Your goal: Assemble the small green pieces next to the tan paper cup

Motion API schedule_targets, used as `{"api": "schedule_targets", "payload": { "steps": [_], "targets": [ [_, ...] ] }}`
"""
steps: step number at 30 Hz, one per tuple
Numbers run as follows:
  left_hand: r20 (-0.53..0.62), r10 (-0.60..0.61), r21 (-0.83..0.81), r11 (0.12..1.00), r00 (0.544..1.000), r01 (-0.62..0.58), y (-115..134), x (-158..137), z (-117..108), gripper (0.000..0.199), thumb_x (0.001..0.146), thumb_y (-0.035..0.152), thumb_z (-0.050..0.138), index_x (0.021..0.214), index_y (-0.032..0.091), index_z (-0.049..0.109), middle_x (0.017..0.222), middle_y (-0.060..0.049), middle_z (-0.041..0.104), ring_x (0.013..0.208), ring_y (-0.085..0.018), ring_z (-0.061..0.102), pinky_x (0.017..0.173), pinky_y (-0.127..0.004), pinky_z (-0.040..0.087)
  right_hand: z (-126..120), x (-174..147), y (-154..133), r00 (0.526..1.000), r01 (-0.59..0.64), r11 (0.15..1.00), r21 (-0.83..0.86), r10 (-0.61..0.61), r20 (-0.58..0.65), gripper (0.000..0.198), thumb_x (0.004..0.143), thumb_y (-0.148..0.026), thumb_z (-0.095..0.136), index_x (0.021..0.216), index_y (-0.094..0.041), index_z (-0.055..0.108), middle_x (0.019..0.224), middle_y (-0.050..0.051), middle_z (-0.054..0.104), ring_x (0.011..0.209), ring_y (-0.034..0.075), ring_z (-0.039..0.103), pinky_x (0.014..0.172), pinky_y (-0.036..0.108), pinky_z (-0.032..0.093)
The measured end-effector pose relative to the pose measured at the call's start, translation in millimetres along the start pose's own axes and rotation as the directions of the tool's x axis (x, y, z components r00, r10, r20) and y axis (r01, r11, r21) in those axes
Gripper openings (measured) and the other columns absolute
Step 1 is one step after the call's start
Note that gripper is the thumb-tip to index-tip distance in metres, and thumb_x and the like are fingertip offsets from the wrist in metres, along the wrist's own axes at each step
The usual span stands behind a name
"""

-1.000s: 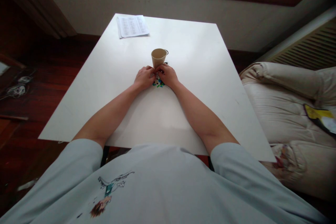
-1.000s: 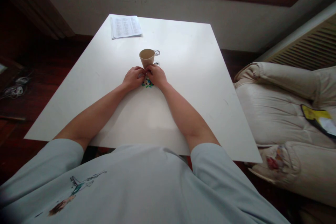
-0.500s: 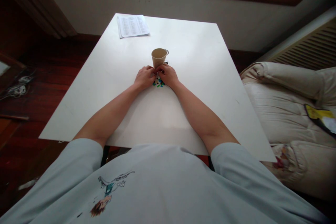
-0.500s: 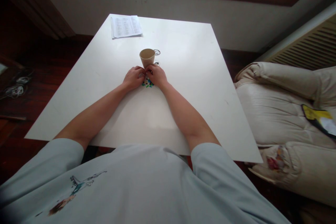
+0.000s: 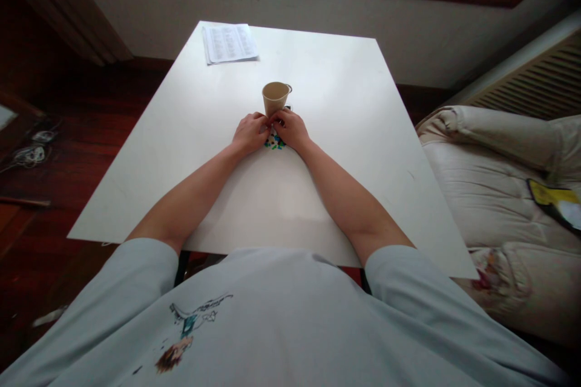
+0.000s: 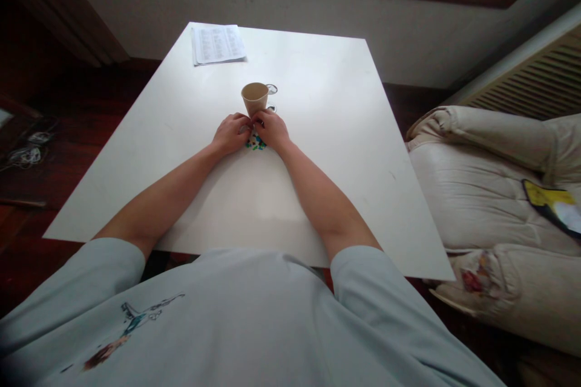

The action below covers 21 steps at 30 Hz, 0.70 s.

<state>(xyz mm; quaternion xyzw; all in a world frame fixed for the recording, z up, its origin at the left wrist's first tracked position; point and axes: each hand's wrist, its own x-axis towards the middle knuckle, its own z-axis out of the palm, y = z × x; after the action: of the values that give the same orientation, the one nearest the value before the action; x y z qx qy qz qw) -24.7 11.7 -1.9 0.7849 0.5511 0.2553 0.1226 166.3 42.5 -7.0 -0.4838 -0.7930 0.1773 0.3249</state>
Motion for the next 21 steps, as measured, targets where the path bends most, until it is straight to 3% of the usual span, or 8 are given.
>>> {"api": "schedule_targets", "payload": {
  "steps": [21],
  "targets": [
    [-0.007, -0.009, -0.026, 1.0, 1.0, 0.008, 0.6, -0.5, -0.4, 0.037, 0.1, 0.027, 0.064, 0.13, 0.029, 0.087, 0.134, -0.012, 0.08, 0.13, -0.036, 0.069, 0.122, -0.055, 0.054, 4.5, 1.6, 5.8, 1.0, -0.009, 1.0, -0.002, 0.008, -0.006, 0.027, 0.097, -0.027, 0.061, 0.11, -0.021, 0.084, 0.12, 0.013, 0.079, 0.107, 0.03, 0.07, 0.101, 0.045, 0.06]
  ]
}}
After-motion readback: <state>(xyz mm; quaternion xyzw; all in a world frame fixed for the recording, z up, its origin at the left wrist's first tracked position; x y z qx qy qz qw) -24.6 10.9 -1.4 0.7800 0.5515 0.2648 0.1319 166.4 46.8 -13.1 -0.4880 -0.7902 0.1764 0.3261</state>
